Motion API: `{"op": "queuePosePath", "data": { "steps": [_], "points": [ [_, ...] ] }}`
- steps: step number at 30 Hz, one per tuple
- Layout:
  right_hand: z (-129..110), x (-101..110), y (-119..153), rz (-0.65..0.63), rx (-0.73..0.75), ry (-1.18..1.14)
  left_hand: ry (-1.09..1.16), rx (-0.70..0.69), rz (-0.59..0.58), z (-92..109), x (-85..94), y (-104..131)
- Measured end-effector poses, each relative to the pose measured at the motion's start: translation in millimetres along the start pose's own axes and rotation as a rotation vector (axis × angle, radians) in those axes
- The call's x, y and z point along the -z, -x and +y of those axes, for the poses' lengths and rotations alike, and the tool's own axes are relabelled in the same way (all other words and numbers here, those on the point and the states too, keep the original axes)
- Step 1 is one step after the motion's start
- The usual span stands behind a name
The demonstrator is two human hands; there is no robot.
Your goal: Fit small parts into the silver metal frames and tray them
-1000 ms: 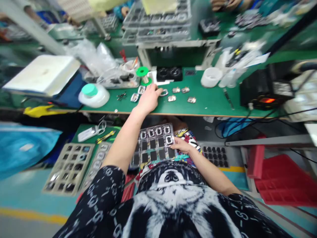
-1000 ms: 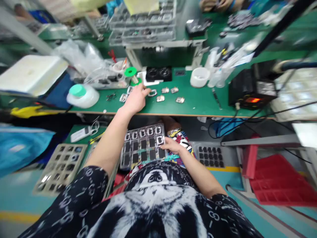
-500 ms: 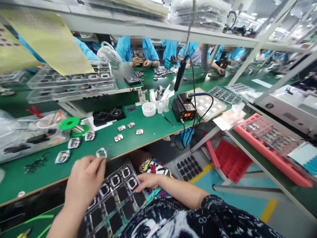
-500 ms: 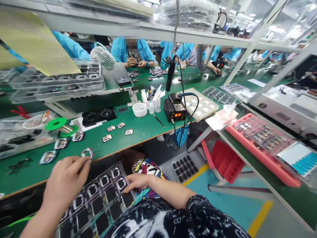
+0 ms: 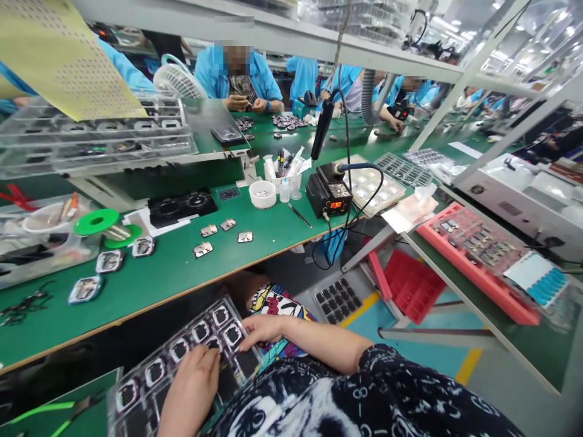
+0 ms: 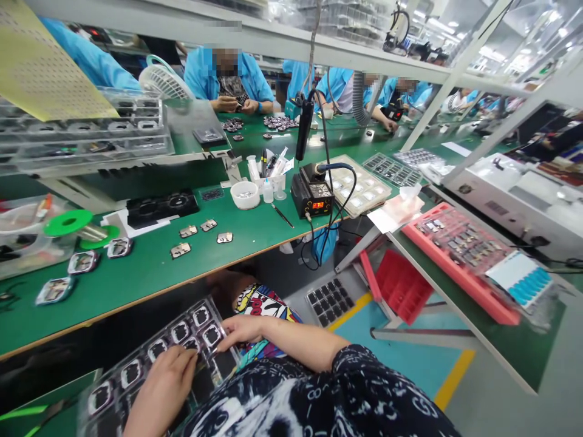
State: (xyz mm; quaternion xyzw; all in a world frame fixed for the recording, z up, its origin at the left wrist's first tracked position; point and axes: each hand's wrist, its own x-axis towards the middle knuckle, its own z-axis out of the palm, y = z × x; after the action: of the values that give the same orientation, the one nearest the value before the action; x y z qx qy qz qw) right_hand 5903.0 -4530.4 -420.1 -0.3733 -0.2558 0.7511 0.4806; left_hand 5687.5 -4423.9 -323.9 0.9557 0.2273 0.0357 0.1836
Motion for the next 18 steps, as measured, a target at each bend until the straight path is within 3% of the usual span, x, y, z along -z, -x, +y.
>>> {"op": "queuePosePath", "data": {
  "steps": [4, 9, 18],
  "points": [
    [1.0, 1.3, 0.5, -0.019, 0.007, 0.003, -0.061, -0.032, -0.029, -6.5, 5.0, -4.6],
    [3.6, 4.8, 2.0, -0.002, 0.016, 0.024, -0.081, -0.049, -0.221, -7.5, 3.2, -6.8],
    [1.2, -0.8, 2.1, -0.006, 0.01, 0.067, -0.15, -0.01, -0.399, 1.1, 14.6, -2.9]
  ]
}}
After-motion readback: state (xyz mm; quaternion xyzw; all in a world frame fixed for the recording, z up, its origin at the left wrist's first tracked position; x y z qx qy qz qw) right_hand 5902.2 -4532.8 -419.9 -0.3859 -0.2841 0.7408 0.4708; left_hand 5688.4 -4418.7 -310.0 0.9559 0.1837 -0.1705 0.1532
